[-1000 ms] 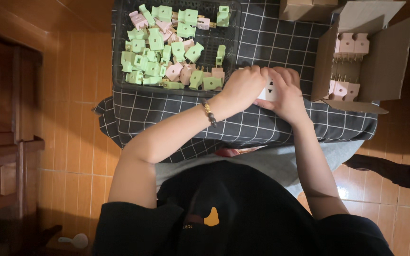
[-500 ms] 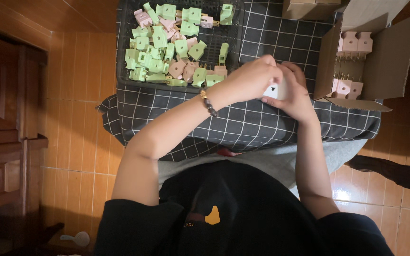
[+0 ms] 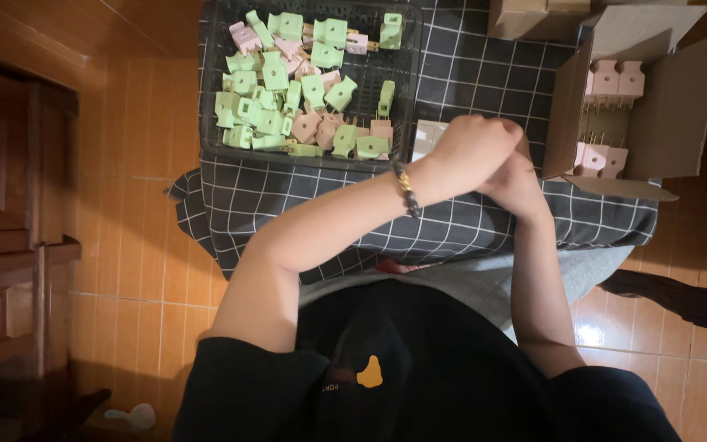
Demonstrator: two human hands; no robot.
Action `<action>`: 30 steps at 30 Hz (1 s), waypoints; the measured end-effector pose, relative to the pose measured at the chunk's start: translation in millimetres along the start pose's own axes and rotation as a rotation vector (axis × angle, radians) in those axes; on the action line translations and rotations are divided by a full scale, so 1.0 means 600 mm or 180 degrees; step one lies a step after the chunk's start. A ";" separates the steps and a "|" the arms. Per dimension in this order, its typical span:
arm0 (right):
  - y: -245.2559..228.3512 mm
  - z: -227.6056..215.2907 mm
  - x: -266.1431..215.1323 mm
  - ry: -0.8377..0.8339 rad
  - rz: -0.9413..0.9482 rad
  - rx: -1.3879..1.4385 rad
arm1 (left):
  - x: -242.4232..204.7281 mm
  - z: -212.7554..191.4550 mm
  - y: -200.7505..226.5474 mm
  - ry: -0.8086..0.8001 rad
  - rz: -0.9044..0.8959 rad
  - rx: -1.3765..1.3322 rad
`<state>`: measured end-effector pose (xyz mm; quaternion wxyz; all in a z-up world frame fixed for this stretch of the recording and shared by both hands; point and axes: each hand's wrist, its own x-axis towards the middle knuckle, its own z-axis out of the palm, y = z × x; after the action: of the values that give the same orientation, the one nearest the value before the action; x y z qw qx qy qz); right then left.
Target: The person picks up plastic plug housings, fits metal prongs into them by hand, and places the assembled components into cardboard boxes.
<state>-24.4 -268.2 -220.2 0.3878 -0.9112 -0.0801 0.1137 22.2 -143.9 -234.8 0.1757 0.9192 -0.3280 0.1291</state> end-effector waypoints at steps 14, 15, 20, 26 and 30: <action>-0.016 -0.008 -0.004 0.0110 -0.0161 0.0012 | 0.018 0.092 -0.007 -0.0251 -0.0438 -0.0416; -0.017 -0.008 -0.006 0.0114 -0.0166 0.0021 | 0.015 0.092 -0.006 -0.0309 -0.0485 -0.0493; -0.074 -0.021 -0.013 0.0186 -0.0023 -0.0282 | -0.030 0.034 0.013 0.0480 -0.0652 0.0023; -0.065 -0.019 -0.007 0.0154 0.0111 -0.0273 | -0.040 0.046 0.002 0.0975 -0.0647 0.0589; -0.044 -0.012 -0.001 0.0201 0.0146 -0.0282 | -0.036 0.036 0.003 0.1105 -0.0643 0.0940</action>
<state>-24.5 -255.0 -196.2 0.3467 -0.9322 -0.0518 0.0900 7.5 -141.7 -261.5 0.1051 0.9271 -0.1769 0.3133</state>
